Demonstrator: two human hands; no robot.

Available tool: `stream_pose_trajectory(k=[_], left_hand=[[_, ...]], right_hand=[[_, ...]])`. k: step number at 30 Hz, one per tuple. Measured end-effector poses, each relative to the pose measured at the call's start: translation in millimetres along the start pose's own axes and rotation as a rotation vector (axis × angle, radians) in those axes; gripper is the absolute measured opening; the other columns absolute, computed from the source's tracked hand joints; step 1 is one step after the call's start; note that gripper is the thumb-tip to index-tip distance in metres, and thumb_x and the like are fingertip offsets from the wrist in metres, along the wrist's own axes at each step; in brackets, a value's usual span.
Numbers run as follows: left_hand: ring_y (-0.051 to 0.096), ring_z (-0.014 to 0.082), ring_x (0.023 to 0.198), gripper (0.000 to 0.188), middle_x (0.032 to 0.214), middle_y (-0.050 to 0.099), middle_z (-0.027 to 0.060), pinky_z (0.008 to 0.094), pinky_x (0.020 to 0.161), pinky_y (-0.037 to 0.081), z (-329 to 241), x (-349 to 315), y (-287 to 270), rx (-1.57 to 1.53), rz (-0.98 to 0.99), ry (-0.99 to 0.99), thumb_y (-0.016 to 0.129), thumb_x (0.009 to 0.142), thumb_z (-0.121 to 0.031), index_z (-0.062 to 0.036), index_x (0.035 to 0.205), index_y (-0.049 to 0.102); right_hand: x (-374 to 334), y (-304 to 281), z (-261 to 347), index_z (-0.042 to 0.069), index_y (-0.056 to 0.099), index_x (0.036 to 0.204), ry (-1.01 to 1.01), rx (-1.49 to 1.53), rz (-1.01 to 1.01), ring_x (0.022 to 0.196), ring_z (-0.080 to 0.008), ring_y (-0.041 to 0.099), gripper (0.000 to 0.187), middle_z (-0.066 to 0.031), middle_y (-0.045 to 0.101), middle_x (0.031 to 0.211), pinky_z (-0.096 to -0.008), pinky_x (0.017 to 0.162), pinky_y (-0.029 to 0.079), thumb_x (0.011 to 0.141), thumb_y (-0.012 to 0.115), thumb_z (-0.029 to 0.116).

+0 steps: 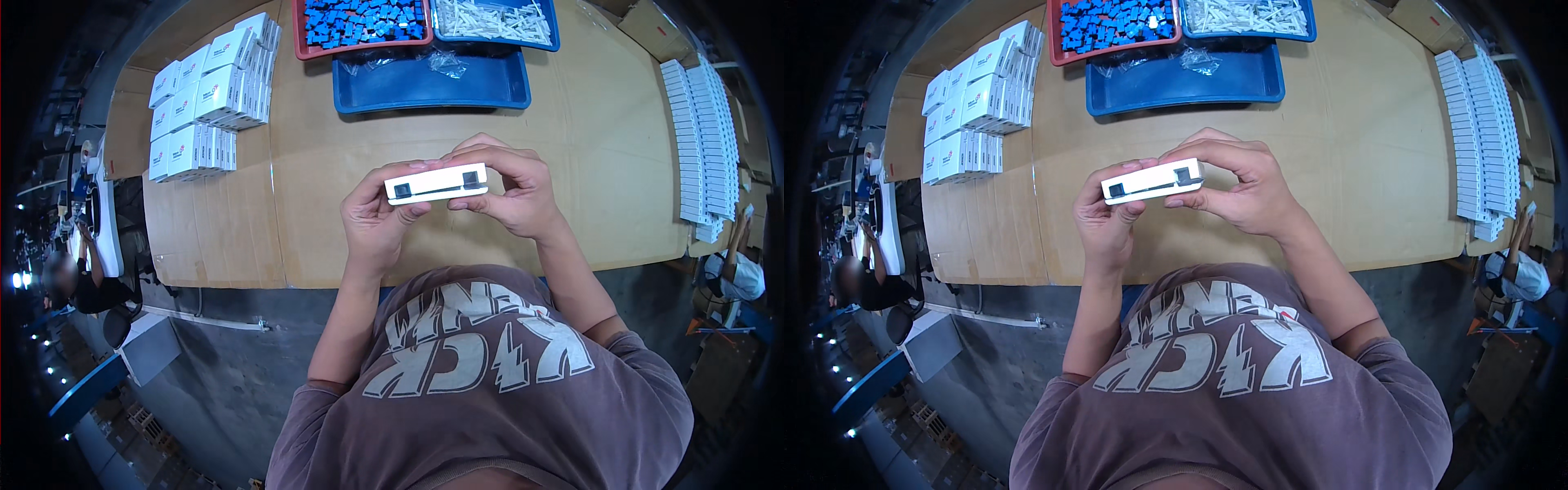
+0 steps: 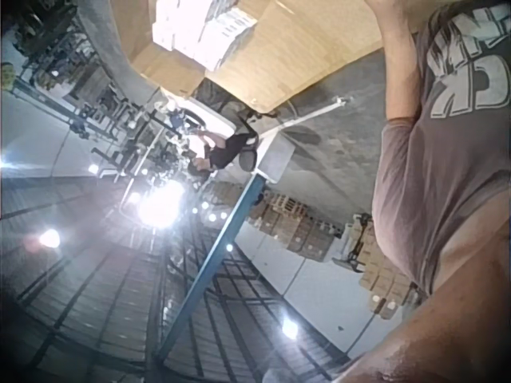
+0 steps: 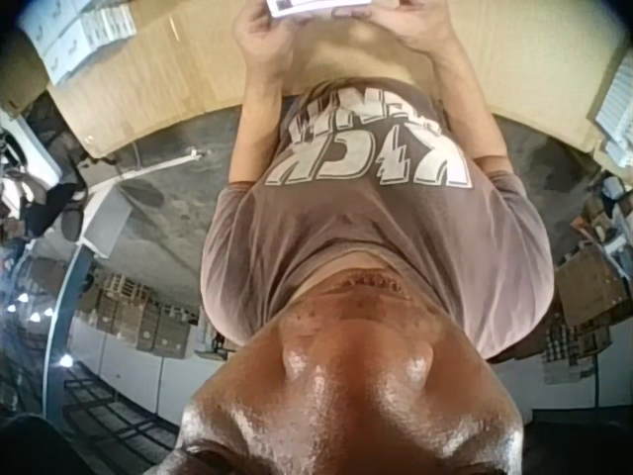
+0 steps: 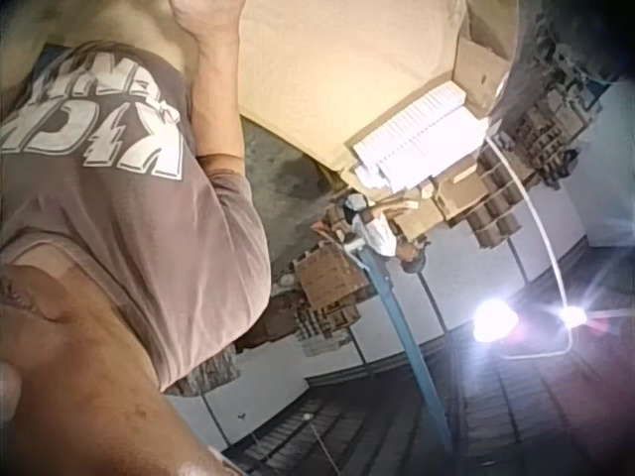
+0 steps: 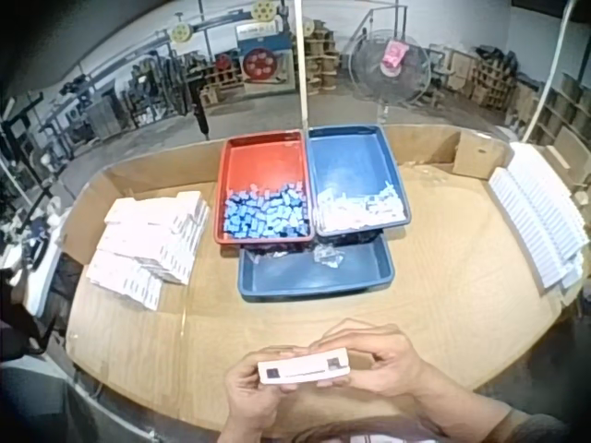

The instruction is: The person assembles small electronic components by hand into plastic housings, then packages the assembled units into small boxes.

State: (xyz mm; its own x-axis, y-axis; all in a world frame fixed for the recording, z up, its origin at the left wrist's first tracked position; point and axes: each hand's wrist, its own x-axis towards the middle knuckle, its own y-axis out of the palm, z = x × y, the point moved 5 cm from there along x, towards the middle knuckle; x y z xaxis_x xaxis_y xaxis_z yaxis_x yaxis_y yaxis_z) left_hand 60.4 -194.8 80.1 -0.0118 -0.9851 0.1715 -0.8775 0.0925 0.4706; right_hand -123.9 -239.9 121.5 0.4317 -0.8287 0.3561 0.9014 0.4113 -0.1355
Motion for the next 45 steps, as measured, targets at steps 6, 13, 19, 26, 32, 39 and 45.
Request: stream_pose_trajectory(k=[6,13,19,26,32,39,45], left_hand=[[0.068,0.0243,0.12,0.046,0.126,0.071,0.0176,0.0359,0.104,0.056,0.5,1.3,3.0,0.003,0.022,-0.001,0.084,0.084,0.001,0.0023,0.126,0.065],[0.066,0.0212,0.119,0.043,0.125,0.071,0.0156,0.0339,0.104,0.054,-6.2,3.5,2.9,0.114,0.037,-0.025,0.083,0.085,0.002,0.0032,0.125,0.067],[0.066,0.0192,0.116,0.041,0.124,0.071,0.0139,0.032,0.102,0.053,-4.6,-0.9,0.4,0.166,-0.015,-0.003,0.083,0.085,0.002,0.0033,0.124,0.069],[0.067,0.021,0.119,0.042,0.125,0.072,0.0154,0.0341,0.104,0.053,-3.2,-0.2,1.2,0.15,-0.013,-0.024,0.082,0.086,0.002,0.0033,0.125,0.068],[0.068,0.0209,0.118,0.044,0.125,0.072,0.0152,0.0341,0.105,0.053,-2.6,4.5,2.1,0.196,0.012,-0.049,0.083,0.085,0.001,0.0029,0.126,0.067],[0.068,0.02,0.117,0.044,0.122,0.073,0.0149,0.034,0.105,0.053,-9.7,7.3,11.4,0.195,-0.041,-0.021,0.083,0.085,0.002,0.0051,0.126,0.067],[0.068,0.0168,0.114,0.043,0.12,0.073,0.0134,0.0305,0.101,0.053,-4.3,-4.6,-0.5,0.262,-0.127,-0.048,0.082,0.086,0.002,0.0065,0.126,0.068]], right_hand=[[-3.1,-0.7,-5.8,0.0,0.077,0.111,-0.02,-0.006,-0.007,0.098,-0.0254,0.072,0.036,-0.0121,0.078,0.107,-0.0365,0.087,0.057,0.077,0.088,0.005],[-9.8,3.5,-22.8,0.002,0.076,0.115,0.083,0.182,-0.054,0.105,-0.0225,0.072,0.036,-0.0107,0.077,0.112,-0.0343,0.093,0.056,0.08,0.087,0.003],[-11.3,1.6,-24.9,0.0,0.073,0.119,0.15,0.181,0.004,0.111,-0.0221,0.069,0.041,-0.0119,0.074,0.117,-0.0352,0.099,0.053,0.08,0.086,0.002],[-13.7,1.6,-24.6,0.002,0.071,0.117,0.103,0.182,-0.071,0.108,-0.0195,0.071,0.038,-0.0089,0.076,0.113,-0.0351,0.098,0.055,0.082,0.087,0.004],[-15.5,2.2,-24.5,0.001,0.069,0.114,0.126,0.192,-0.092,0.11,-0.0193,0.07,0.033,-0.0099,0.075,0.115,-0.036,0.102,0.053,0.085,0.084,0.003],[-19.0,2.5,-33.4,0.001,0.068,0.114,0.165,0.282,-0.083,0.113,-0.0195,0.069,0.03,-0.0116,0.074,0.117,-0.0355,0.101,0.054,0.088,0.082,0.003],[-12.5,5.1,-43.6,0.001,0.066,0.12,0.259,0.568,-0.044,0.119,-0.0201,0.066,0.032,-0.0136,0.07,0.128,-0.0348,0.102,0.054,0.091,0.08,0.004]])
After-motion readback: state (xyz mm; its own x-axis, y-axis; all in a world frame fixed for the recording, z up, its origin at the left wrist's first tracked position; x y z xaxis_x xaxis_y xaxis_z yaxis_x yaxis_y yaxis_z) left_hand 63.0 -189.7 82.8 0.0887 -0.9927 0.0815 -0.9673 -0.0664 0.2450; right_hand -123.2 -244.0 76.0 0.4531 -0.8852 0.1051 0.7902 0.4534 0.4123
